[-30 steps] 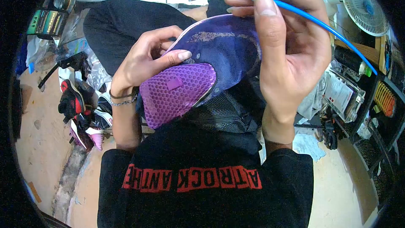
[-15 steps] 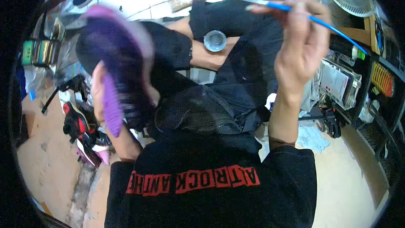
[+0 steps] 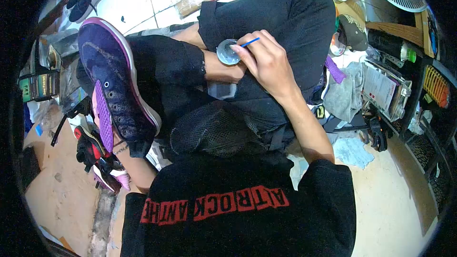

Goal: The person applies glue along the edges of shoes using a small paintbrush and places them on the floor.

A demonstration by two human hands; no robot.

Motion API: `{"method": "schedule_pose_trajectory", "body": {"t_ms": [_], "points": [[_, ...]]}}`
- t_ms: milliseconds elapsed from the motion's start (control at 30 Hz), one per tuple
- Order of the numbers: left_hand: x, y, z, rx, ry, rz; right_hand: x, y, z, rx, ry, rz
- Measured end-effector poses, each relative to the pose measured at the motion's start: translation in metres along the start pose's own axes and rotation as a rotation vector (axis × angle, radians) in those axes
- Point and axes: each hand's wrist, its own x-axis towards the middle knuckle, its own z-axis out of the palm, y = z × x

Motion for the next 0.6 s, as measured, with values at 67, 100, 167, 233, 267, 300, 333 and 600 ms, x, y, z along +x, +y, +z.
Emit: {"method": "schedule_pose_trajectory", "body": {"t_ms": [67, 100, 167, 233, 267, 300, 333, 600], "points": [[0.0, 0.003, 0.003, 0.076, 0.028, -0.008, 0.001, 0.001, 0.003, -0.04, -0.016, -0.018], [-0.001, 0.003, 0.002, 0.113, 0.043, -0.011, 0.002, 0.001, 0.004, -0.066, -0.027, -0.023], [0.001, -0.003, -0.008, 0.176, 0.034, 0.016, 0.003, -0.001, 0.005, -0.124, -0.06, -0.034], [0.001, -0.001, -0.008, 0.194, 0.023, 0.021, 0.002, -0.002, 0.005, -0.188, -0.104, -0.04], [0.0, -0.001, -0.006, 0.174, 0.027, 0.02, 0.001, -0.002, 0.006, -0.194, -0.106, -0.04], [0.0, -0.001, -0.004, 0.154, 0.031, 0.019, 0.001, -0.001, 0.007, -0.2, -0.107, -0.041], [0.0, -0.002, -0.006, 0.11, 0.034, 0.001, 0.001, -0.001, 0.007, -0.206, -0.107, -0.042], [0.006, 0.013, 0.009, -0.007, -0.022, -0.111, 0.002, -0.005, 0.005, -0.144, 0.007, 0.003]]}}
